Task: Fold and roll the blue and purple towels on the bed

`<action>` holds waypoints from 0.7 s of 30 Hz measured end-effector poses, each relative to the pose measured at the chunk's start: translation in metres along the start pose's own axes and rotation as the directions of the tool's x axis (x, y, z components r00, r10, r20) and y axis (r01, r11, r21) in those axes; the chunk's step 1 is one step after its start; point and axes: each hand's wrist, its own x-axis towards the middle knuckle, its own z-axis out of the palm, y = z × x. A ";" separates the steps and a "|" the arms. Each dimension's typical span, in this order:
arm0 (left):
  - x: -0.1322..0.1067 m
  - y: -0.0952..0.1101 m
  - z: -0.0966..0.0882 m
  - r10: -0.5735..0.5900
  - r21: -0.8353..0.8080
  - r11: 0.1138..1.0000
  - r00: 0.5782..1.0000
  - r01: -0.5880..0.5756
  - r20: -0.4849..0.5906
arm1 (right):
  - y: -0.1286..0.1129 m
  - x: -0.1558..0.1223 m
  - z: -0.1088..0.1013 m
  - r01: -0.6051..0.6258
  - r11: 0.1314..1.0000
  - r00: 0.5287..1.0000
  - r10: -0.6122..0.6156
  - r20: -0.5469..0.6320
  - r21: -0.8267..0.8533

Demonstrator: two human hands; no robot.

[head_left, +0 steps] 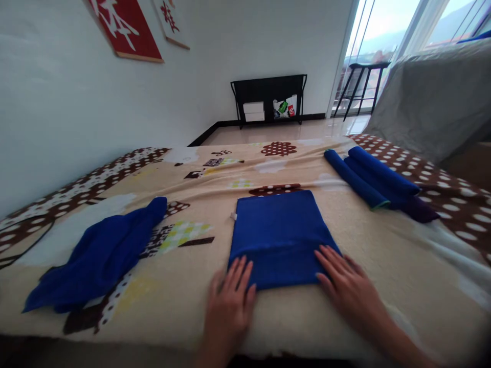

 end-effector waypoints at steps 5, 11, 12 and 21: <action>0.013 0.010 -0.008 -0.093 0.032 0.995 0.992 0.096 -0.089 | -0.005 0.010 -0.010 -0.011 0.999 1.000 0.012 -0.022 0.031; 0.035 0.003 -0.001 0.122 -0.105 0.988 0.985 -0.109 0.123 | 0.002 0.019 0.005 0.083 0.996 0.989 -0.088 0.120 0.041; 0.029 -0.009 0.002 0.062 -0.063 0.997 0.989 -0.054 0.133 | 0.016 0.013 0.005 0.034 0.999 0.994 -0.033 0.100 -0.008; 0.048 0.001 0.008 0.090 -0.077 0.994 0.990 -0.081 0.111 | -0.009 0.048 0.007 0.152 0.982 0.977 -0.167 0.132 0.116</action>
